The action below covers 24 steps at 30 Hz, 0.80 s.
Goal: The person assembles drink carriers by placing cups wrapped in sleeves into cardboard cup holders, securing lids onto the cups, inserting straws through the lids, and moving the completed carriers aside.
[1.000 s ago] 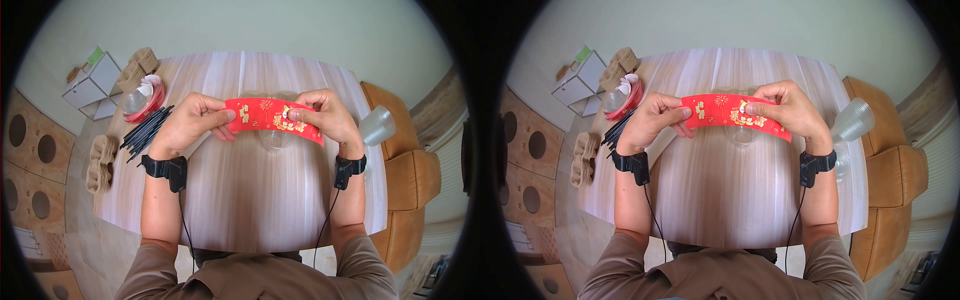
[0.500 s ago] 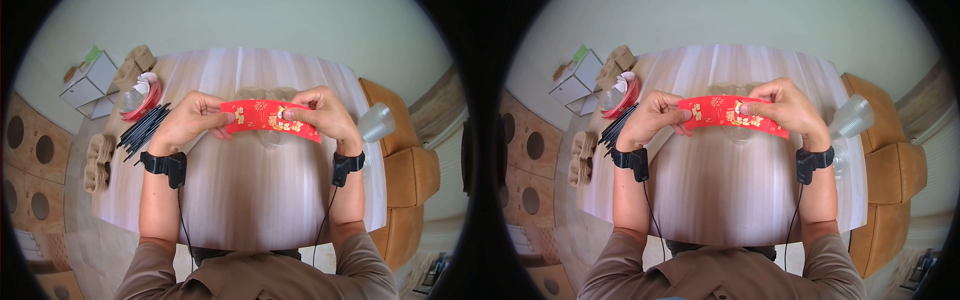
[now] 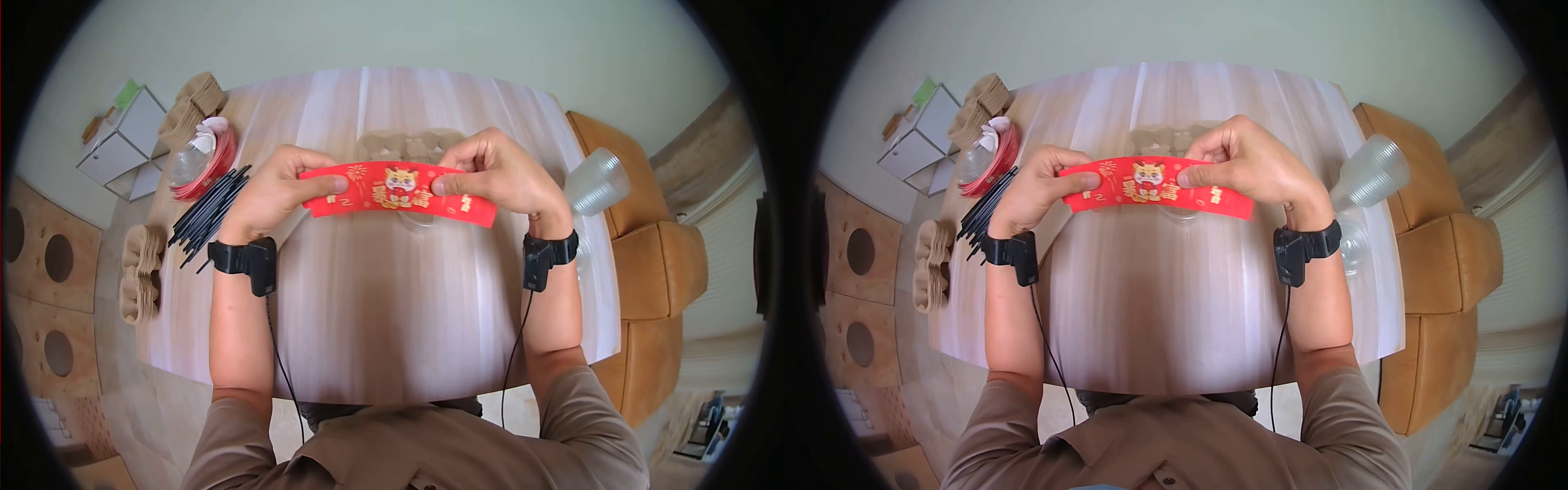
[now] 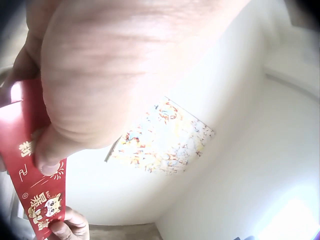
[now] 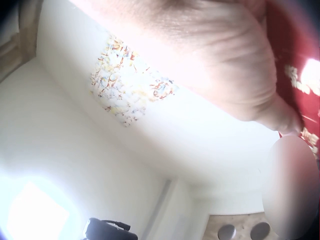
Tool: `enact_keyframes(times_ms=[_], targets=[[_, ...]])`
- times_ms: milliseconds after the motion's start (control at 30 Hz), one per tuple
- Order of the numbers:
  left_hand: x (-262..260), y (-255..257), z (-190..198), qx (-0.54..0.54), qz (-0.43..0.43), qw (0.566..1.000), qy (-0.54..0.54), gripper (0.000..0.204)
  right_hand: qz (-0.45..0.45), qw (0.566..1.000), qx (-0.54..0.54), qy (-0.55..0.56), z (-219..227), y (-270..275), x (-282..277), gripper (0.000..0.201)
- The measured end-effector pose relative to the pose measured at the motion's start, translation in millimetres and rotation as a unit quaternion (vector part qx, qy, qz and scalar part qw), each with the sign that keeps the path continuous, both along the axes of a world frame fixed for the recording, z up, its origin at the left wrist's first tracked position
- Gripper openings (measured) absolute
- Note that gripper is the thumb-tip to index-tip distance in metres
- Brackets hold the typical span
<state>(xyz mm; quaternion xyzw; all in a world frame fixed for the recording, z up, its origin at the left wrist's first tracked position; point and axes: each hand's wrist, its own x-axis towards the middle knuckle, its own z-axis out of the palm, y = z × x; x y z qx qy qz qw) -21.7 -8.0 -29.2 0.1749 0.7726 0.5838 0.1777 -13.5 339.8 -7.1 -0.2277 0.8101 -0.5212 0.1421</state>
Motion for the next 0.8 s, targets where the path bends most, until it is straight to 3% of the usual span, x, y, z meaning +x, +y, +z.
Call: enact_keyframes(times_ms=[267,800], targets=[[-12,-25,-18,0.058,0.031,0.997,-0.037,0.021,-0.016,1.000,-0.012,-0.016,3,17,-1,0.016],[-17,-32,-27,0.040,0.029,0.997,-0.054,0.022,0.006,0.999,0.010,-0.038,5,26,-1,0.023]])
